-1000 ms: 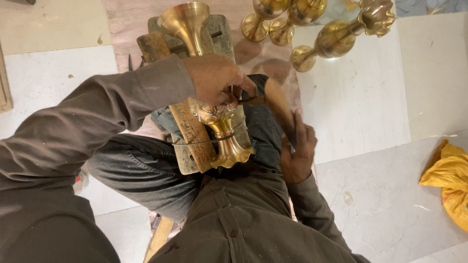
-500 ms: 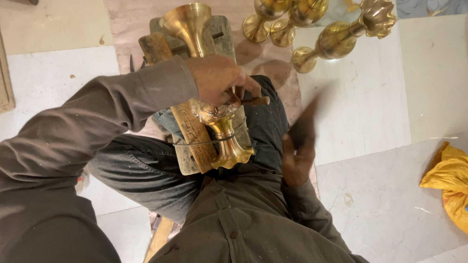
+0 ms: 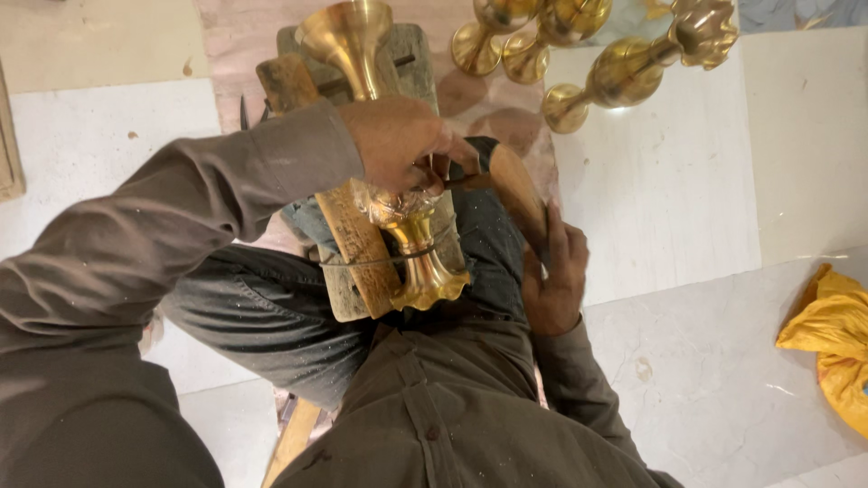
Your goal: The person sits cross-legged on the floor with a brass vase clamped to a wooden block in their lap. They hold a small chisel against the vase's embossed surface and strike it with a wooden mallet, working the chisel around the vase to engrave the decorative pattern.
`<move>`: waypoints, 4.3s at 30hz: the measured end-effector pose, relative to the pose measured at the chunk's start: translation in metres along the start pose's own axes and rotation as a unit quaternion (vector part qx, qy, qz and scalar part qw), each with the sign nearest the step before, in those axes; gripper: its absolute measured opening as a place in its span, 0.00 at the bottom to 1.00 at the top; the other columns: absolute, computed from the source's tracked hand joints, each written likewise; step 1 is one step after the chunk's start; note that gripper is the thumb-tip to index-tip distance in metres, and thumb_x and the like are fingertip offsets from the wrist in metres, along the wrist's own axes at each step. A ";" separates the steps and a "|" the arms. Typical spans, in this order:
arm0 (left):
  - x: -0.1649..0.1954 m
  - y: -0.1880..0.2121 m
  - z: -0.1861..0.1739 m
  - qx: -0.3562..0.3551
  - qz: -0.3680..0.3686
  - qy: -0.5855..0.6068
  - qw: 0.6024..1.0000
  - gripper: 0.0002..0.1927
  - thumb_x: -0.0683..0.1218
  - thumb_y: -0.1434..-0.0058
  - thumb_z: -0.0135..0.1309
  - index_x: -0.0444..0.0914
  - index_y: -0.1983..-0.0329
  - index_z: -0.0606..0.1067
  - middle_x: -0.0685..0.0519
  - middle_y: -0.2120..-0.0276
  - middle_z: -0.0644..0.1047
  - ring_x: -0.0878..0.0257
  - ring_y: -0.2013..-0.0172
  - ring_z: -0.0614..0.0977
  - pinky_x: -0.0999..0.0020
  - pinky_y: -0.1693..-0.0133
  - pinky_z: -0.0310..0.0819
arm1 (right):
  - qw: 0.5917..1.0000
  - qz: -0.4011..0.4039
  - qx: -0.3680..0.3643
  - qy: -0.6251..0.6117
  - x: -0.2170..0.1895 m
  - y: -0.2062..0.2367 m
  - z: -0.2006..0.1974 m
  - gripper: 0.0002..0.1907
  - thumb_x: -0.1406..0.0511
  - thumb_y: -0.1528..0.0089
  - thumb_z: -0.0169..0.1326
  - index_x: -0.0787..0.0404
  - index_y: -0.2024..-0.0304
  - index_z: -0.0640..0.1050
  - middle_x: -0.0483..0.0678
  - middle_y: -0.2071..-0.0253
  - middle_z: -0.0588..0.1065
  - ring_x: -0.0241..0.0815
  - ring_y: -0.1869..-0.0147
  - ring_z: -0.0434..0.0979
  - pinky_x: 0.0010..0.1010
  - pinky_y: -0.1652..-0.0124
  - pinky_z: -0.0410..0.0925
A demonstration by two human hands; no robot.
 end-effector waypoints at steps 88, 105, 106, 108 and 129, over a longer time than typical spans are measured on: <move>-0.010 -0.002 -0.003 0.068 0.093 0.033 0.993 0.31 0.42 0.44 0.64 0.49 0.36 0.73 0.54 0.58 0.85 0.61 0.63 0.87 0.60 0.51 0.81 | 0.979 0.106 0.021 -0.173 0.031 -0.005 -0.012 0.32 0.76 0.32 0.52 0.62 0.26 0.62 0.51 0.48 0.73 0.40 0.47 0.74 0.33 0.49 0.70; -0.007 -0.003 -0.008 0.083 0.090 0.030 0.992 0.27 0.45 0.43 0.63 0.48 0.39 0.75 0.52 0.62 0.85 0.59 0.65 0.86 0.58 0.56 0.82 | 0.910 0.122 0.052 -0.394 0.028 -0.017 -0.015 0.31 0.78 0.31 0.48 0.61 0.25 0.60 0.53 0.36 0.71 0.44 0.33 0.71 0.35 0.33 0.67; -0.008 -0.004 -0.006 0.075 0.076 0.017 0.994 0.27 0.45 0.42 0.63 0.49 0.38 0.75 0.52 0.62 0.85 0.59 0.65 0.86 0.58 0.55 0.82 | 0.951 0.097 0.019 -0.293 0.024 -0.018 -0.014 0.32 0.78 0.32 0.49 0.62 0.26 0.62 0.53 0.39 0.71 0.44 0.35 0.72 0.35 0.36 0.69; -0.013 -0.005 -0.002 0.058 0.045 -0.006 0.997 0.27 0.46 0.40 0.62 0.52 0.36 0.74 0.52 0.62 0.84 0.59 0.67 0.87 0.59 0.55 0.83 | 0.994 0.041 -0.048 -0.084 0.018 -0.017 -0.008 0.33 0.78 0.35 0.52 0.62 0.26 0.64 0.53 0.44 0.71 0.45 0.39 0.73 0.34 0.43 0.72; -0.012 -0.002 -0.006 0.113 0.114 0.040 0.986 0.27 0.42 0.42 0.63 0.47 0.38 0.75 0.49 0.57 0.84 0.59 0.60 0.87 0.57 0.53 0.81 | 0.898 0.144 0.076 -0.410 0.045 -0.004 -0.004 0.34 0.77 0.28 0.50 0.62 0.22 0.56 0.50 0.44 0.73 0.39 0.40 0.74 0.33 0.40 0.69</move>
Point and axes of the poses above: each hand's wrist, its own y-axis away from the middle knuckle, its own z-axis out of the palm, x = y × z, the point moved 7 cm from there along -y, towards the middle knuckle
